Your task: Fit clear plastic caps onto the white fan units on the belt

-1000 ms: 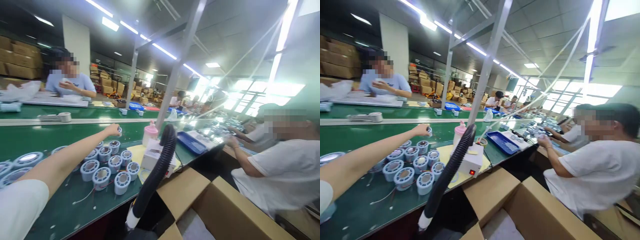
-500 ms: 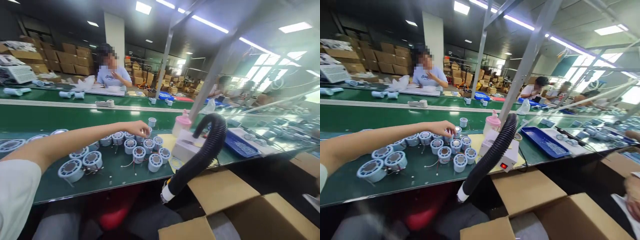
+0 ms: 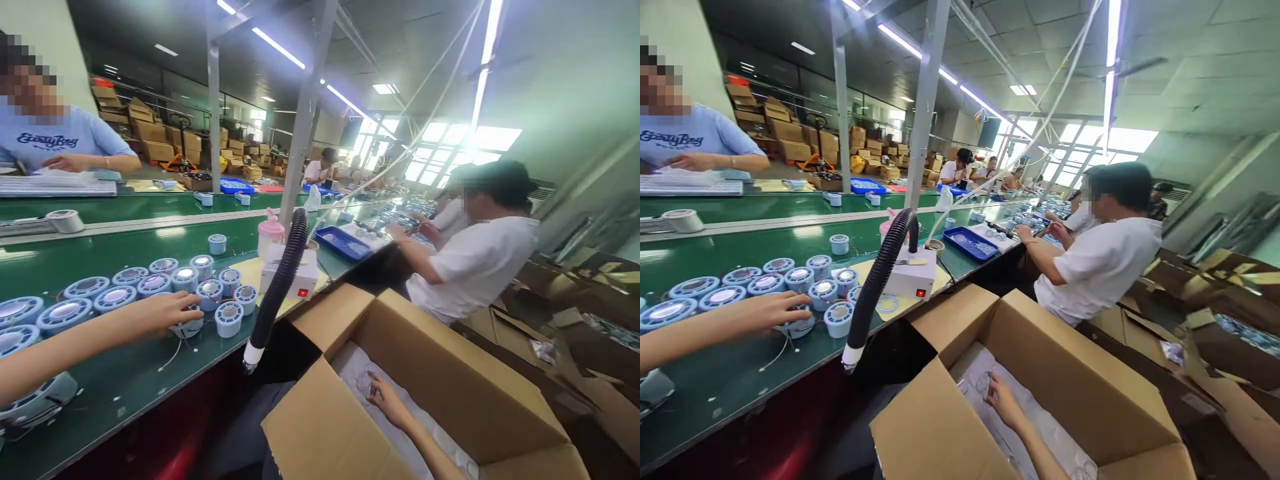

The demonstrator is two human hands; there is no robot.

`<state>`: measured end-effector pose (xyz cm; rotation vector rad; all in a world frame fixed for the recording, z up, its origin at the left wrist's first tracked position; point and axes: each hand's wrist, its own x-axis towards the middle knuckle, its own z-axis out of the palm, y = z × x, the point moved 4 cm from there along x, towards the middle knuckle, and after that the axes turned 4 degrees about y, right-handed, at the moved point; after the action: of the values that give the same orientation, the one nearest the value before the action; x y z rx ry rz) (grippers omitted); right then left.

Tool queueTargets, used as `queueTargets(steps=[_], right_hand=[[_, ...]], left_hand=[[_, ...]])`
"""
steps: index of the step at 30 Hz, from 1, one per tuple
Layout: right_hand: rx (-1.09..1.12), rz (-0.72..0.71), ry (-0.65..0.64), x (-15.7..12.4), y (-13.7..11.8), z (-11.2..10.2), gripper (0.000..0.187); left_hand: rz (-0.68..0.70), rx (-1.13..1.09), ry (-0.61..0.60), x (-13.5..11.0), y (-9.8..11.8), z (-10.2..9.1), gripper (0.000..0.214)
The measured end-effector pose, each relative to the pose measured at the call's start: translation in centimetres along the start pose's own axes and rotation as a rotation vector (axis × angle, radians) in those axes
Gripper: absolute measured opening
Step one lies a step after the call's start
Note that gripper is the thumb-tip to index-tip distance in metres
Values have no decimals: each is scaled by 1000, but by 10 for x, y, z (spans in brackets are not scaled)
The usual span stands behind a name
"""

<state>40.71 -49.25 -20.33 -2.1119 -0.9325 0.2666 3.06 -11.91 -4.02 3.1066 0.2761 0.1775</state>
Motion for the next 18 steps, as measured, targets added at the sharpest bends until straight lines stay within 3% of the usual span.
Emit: queueTargets(steps=[2, 4, 6, 8, 10, 11, 13, 15, 18], right_hand=[[66, 30, 59, 1, 7, -17, 52], [140, 45, 108, -1, 1, -29, 58], [206, 58, 116, -10, -19, -32, 60], [274, 9, 57, -29, -54, -22, 53], [330, -187, -84, -54, -106, -1, 44], [313, -337, -170, -69, -135, 13, 42], [151, -656, -280, -98, -190, 41, 45], [10, -907, -263, -121, -231, 64, 50], [-142, -982, -234, -133, -260, 89, 52]], left_hand=[[-68, -39, 114, -10, 0, -18, 39], [-221, -148, 301, -27, 5, -40, 37], [-468, -359, 495, -49, 16, -52, 40], [-762, -709, 593, -70, 36, -44, 34], [-1006, -1162, 506, -80, 71, -16, 38], [-1036, -1363, 393, -81, 94, -1, 40], [-1009, -1623, 158, -78, 138, 27, 37], [-958, -1747, -3, -77, 171, 46, 35], [-772, -1677, -236, -79, 199, 55, 37]])
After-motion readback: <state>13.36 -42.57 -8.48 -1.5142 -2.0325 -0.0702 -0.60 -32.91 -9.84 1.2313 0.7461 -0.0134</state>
